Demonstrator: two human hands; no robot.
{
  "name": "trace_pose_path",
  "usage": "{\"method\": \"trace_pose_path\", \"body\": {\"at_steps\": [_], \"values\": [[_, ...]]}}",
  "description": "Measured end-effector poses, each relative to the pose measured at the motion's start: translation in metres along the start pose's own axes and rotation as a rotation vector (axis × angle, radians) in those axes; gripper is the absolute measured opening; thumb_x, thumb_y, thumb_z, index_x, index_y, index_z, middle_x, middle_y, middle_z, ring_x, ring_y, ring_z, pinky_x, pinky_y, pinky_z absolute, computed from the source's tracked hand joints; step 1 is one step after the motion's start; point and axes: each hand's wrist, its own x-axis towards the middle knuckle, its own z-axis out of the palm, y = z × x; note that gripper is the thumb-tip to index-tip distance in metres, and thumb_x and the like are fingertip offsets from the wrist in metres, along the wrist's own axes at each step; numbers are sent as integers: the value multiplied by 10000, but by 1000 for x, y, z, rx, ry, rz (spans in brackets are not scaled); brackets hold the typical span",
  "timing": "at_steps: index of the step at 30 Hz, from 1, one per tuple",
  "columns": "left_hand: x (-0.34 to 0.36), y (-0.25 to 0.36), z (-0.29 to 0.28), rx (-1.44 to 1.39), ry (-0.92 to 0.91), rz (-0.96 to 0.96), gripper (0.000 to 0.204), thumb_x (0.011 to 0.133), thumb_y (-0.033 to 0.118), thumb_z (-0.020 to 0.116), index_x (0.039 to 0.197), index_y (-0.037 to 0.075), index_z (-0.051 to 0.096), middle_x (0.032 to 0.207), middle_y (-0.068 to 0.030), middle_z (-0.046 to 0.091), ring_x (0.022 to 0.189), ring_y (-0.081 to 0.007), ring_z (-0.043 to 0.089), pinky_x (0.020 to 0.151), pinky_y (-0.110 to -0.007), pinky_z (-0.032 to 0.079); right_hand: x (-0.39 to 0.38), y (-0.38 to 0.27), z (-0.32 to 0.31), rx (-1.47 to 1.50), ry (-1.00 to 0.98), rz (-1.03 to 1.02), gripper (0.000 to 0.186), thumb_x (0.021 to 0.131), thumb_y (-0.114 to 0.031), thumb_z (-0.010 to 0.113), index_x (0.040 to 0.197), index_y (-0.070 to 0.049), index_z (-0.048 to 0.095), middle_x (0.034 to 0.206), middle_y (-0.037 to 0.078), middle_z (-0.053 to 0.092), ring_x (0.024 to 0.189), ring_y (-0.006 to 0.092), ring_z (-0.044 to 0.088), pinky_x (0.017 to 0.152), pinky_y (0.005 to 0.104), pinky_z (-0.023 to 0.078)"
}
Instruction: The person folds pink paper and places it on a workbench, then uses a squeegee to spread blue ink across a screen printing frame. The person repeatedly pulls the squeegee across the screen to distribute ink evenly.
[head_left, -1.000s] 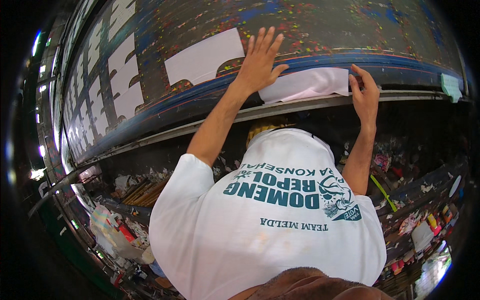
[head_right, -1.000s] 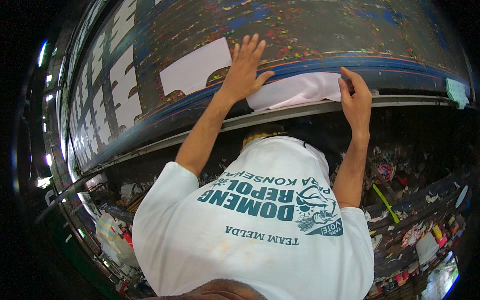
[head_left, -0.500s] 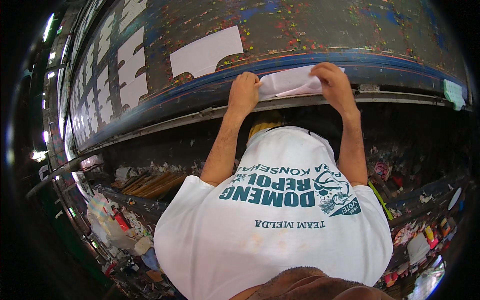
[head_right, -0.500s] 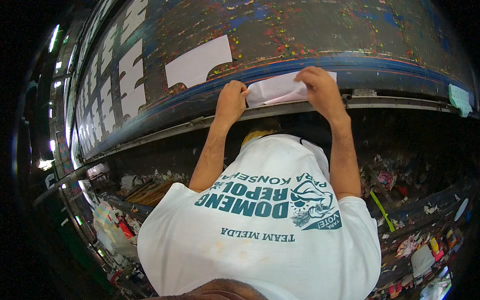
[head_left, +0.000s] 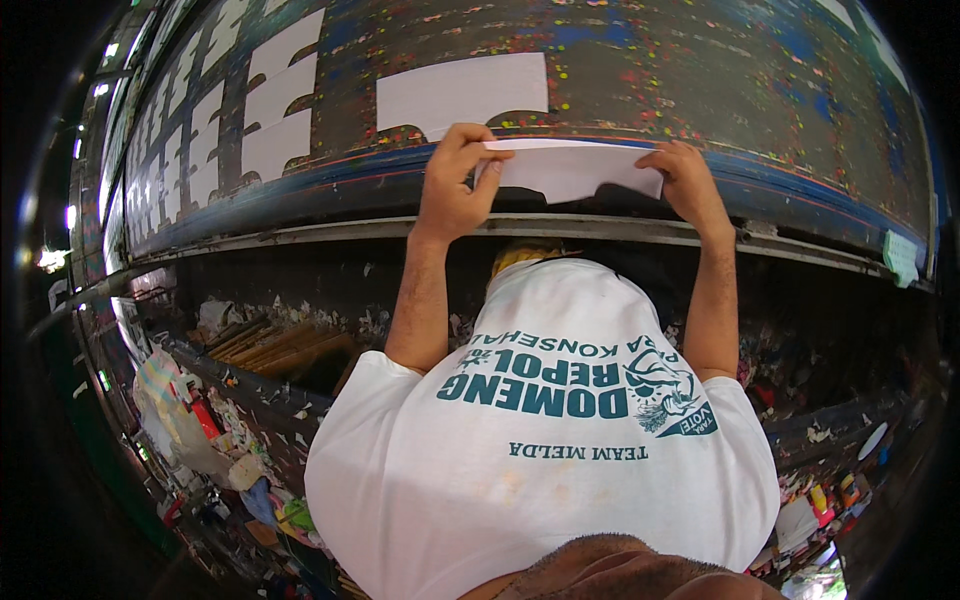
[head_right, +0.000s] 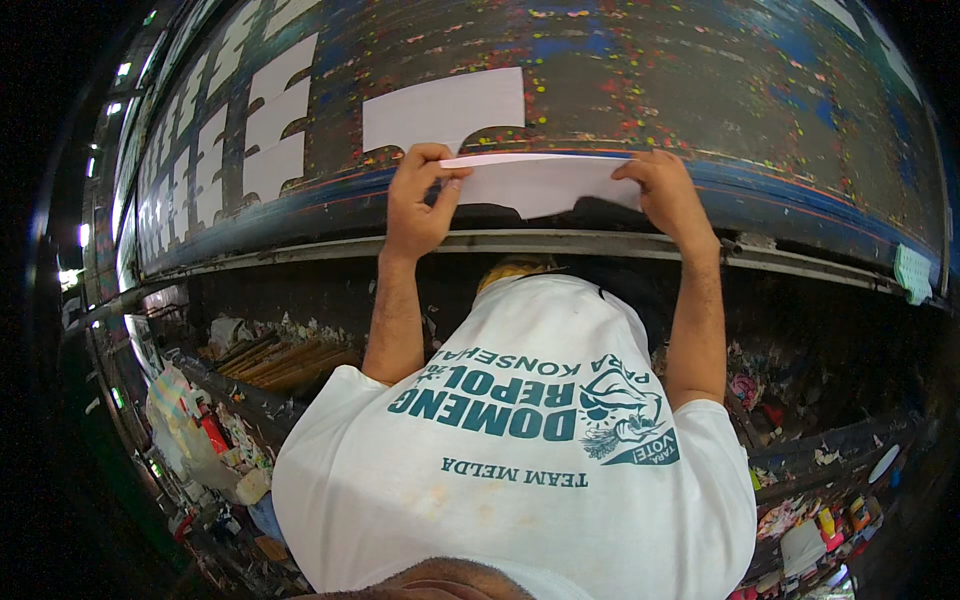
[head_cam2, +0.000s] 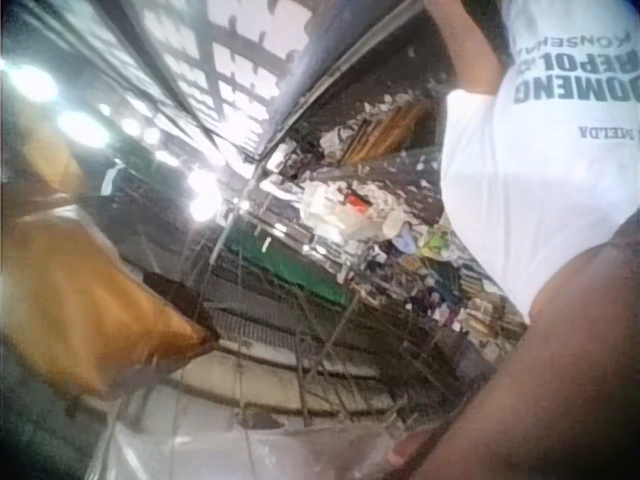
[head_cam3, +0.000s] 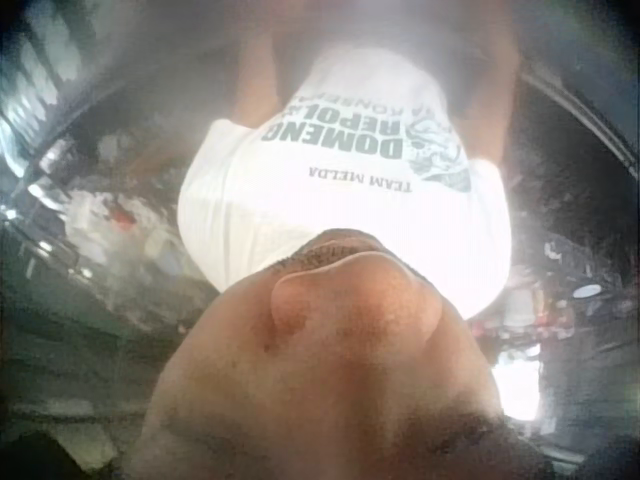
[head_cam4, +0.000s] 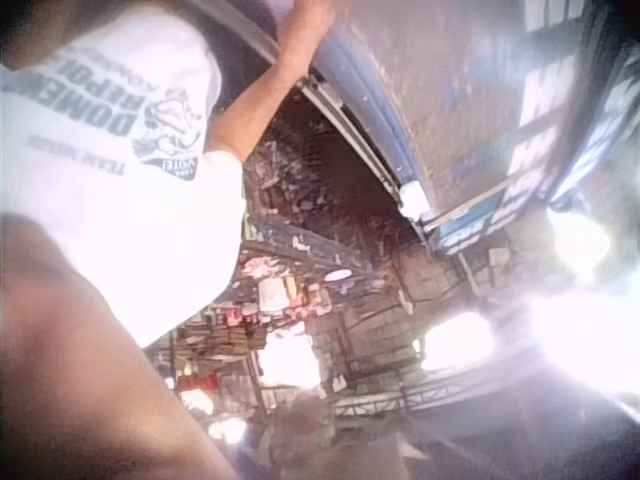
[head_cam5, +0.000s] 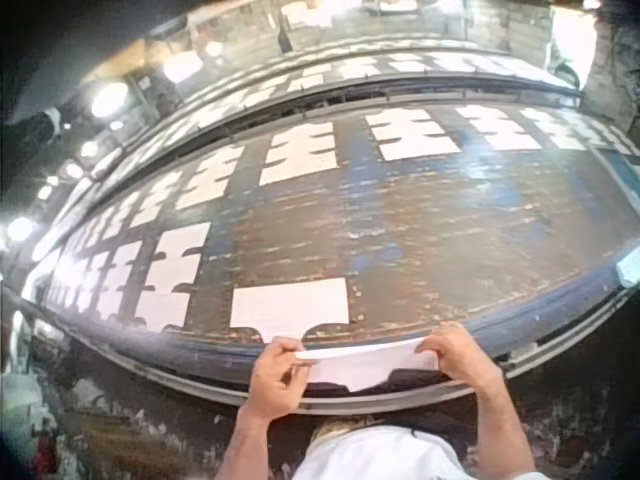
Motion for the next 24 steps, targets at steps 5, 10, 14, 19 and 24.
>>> {"method": "trace_pose_path", "body": {"at_steps": [5,10,14,19,24], "values": [[2,-41,-47,-44,219,-143,149,950,-71,674,1078,-1,703,1155,-69,657,938,-107,632,792,-242,526,29,-19,-3,456,176,158,279,886,146,603,1066,1,759,1058,100,739,963,210,694,895,310,535],[29,-96,-90,-13,393,-190,102,983,14,721,1083,-2,714,1144,-73,678,932,-124,649,801,-247,539,95,-26,12,665,291,130,188,1030,-8,608,1181,10,719,1031,31,707,965,115,633,887,275,503],[66,-170,-108,10,382,-138,215,981,24,722,1196,17,740,1162,-89,694,961,-156,687,823,-276,562,164,-20,37,726,300,181,227,1025,-80,662,1232,-3,712,1035,4,696,946,105,618,874,273,500],[103,-264,-101,145,245,-312,266,970,37,711,1234,39,740,1188,-100,699,928,-185,705,821,-312,577,245,-11,79,621,269,255,318,964,-90,721,1276,-29,709,1096,32,706,925,143,629,850,313,519],[123,-321,-95,239,196,-216,285,975,51,702,1258,39,729,1219,-124,685,955,-233,706,834,-336,583,282,-11,85,303,283,231,413,896,-80,733,1305,-37,697,1067,95,669,861,219,601,822,355,515]]}}
